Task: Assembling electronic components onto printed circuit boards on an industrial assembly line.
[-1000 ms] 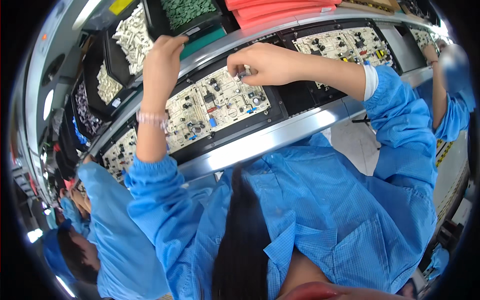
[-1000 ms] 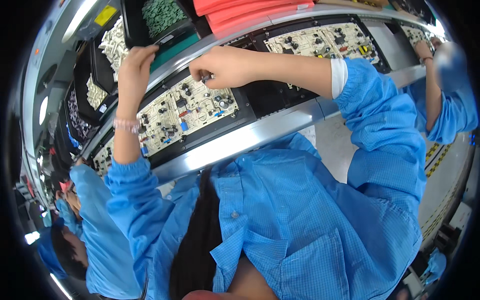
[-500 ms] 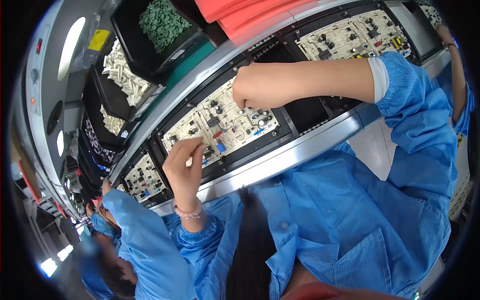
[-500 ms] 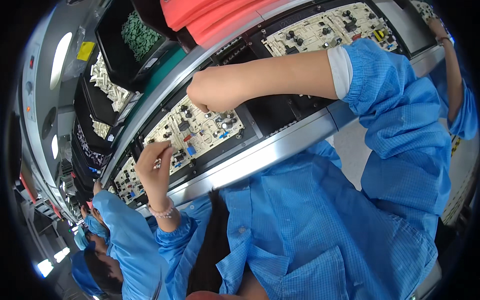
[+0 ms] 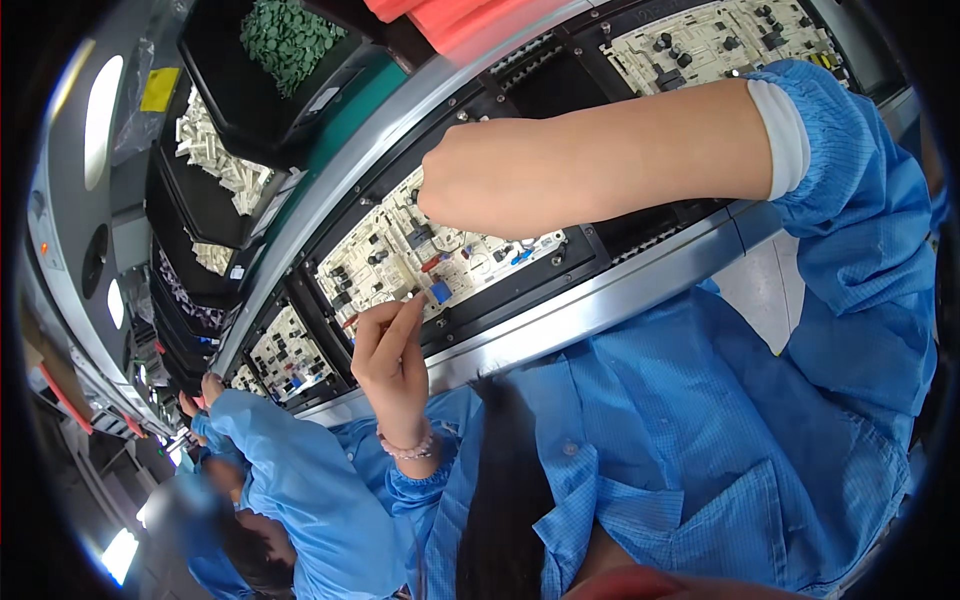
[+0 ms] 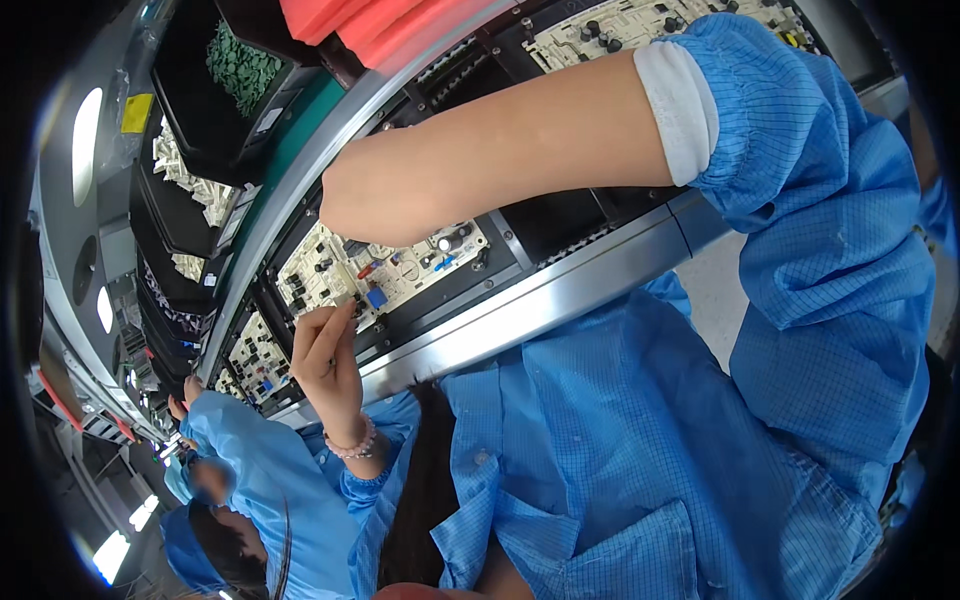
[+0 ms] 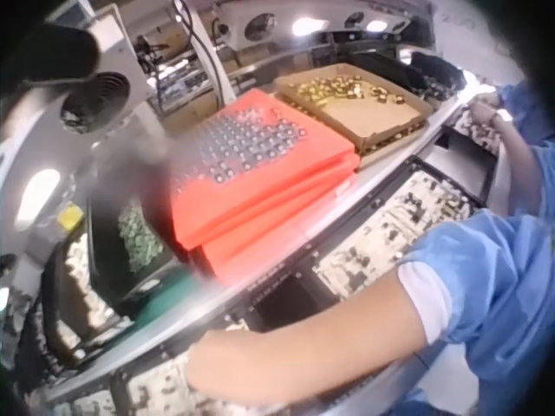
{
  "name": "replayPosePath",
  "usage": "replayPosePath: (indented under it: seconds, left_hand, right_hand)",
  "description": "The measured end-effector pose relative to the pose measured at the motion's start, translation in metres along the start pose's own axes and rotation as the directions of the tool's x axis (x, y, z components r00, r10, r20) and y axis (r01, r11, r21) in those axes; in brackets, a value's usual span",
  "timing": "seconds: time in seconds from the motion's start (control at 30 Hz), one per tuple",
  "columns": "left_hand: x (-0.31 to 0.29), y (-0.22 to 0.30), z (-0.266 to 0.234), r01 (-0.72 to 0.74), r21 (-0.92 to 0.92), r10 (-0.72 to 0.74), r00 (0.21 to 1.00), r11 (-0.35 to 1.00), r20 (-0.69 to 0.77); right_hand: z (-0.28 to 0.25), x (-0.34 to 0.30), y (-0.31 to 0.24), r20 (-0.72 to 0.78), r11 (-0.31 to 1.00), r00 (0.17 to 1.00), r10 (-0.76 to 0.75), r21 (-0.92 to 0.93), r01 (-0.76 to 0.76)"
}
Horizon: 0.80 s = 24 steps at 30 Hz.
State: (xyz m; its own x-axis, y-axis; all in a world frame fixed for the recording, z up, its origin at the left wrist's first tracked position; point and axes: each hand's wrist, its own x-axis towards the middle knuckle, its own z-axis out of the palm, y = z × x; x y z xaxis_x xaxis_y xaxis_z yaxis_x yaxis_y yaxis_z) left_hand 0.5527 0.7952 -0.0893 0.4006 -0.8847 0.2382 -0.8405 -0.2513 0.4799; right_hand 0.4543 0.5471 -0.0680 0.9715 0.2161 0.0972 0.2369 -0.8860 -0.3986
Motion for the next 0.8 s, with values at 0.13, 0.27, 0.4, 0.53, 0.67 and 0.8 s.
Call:
replayPosePath:
  seconds: [0.13, 0.27, 0.4, 0.53, 0.67, 0.8]
  left_hand:
    - [-0.002, 0.000, 0.000, 0.018, 0.001, -0.018, 1.000, 1.000, 0.010]
    - [-0.005, -0.002, 0.000, 0.029, -0.028, -0.029, 1.000, 0.999, -0.005]
    - [-0.005, -0.001, -0.002, 0.012, -0.046, -0.013, 1.000, 0.999, -0.017]
    - [-0.010, -0.002, -0.003, -0.004, -0.071, 0.003, 1.000, 0.997, -0.014]
    - [-0.013, -0.004, -0.003, -0.013, -0.071, 0.011, 1.000, 0.997, -0.026]
    - [-0.015, -0.006, -0.001, -0.006, -0.083, 0.004, 1.000, 0.997, -0.028]
  right_hand:
    - [0.002, 0.006, -0.002, 0.046, 0.997, 0.999, 0.013, -0.082, -0.009]
    - [0.002, 0.004, -0.001, 0.000, 0.997, 1.000, -0.014, -0.079, 0.014]
    - [0.005, -0.001, 0.001, -0.043, 0.998, 0.999, -0.003, -0.066, 0.000]
    - [0.001, 0.000, -0.005, -0.021, 0.995, 1.000, 0.019, -0.097, -0.021]
    - [-0.003, -0.003, -0.005, -0.044, 0.998, 0.999, 0.010, -0.058, -0.013]
    - [0.002, -0.004, -0.004, -0.079, 0.998, 0.996, 0.043, -0.051, -0.048]
